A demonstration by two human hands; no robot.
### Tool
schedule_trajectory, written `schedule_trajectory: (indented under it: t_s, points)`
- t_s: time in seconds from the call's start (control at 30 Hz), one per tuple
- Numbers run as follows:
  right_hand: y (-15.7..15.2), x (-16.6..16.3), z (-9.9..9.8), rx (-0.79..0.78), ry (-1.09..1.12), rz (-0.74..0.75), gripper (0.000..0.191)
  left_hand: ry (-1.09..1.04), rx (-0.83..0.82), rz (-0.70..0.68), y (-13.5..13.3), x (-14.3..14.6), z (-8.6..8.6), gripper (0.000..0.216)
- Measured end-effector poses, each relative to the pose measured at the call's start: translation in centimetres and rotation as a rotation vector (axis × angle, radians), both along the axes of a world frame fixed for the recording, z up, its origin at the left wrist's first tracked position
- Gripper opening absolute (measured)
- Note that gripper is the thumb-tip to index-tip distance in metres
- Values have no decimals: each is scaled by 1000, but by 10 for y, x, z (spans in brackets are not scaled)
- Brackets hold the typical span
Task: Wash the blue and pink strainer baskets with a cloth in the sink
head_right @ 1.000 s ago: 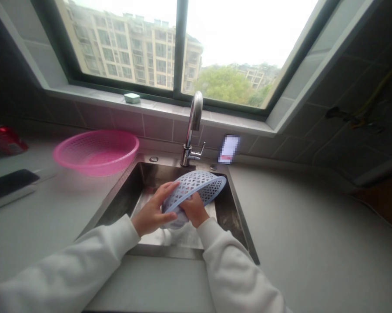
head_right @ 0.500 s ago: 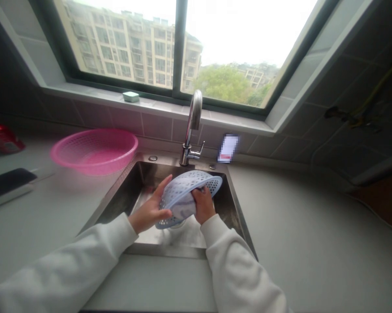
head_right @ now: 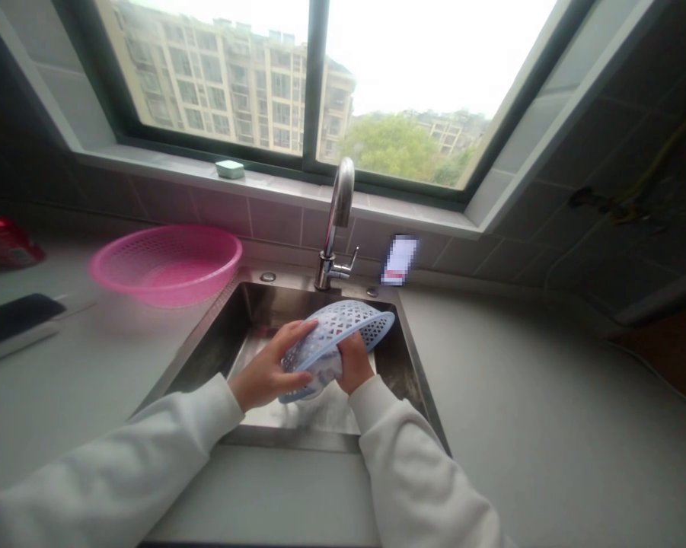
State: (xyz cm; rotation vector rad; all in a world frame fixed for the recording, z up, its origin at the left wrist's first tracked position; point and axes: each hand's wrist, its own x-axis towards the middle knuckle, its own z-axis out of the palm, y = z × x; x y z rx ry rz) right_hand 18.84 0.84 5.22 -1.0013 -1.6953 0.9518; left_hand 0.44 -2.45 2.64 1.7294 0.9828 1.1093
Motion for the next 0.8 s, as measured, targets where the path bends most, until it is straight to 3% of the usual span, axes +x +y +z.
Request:
schedule_trajectory:
  t_s: [0.2,0.37,0.47,0.67,0.8]
  points:
    - [10,-18,-24,-102,-41,171,15,-78,31,-9,6,-1,-9,97]
    - [10,9,-25,-81,-20,-43,25,-135,-21,-40,9,-5,-13,119]
    - [6,19,-20,-16,-45,-83,32,-124,-43,-65,8,-3,-13,109]
    - [5,-22,-28,-129,-34,95,9,-144,33,31,6,1,-9,89]
    - [7,-13,-26,-3,-46,102,15,-74,51,30,5,-1,-4,87]
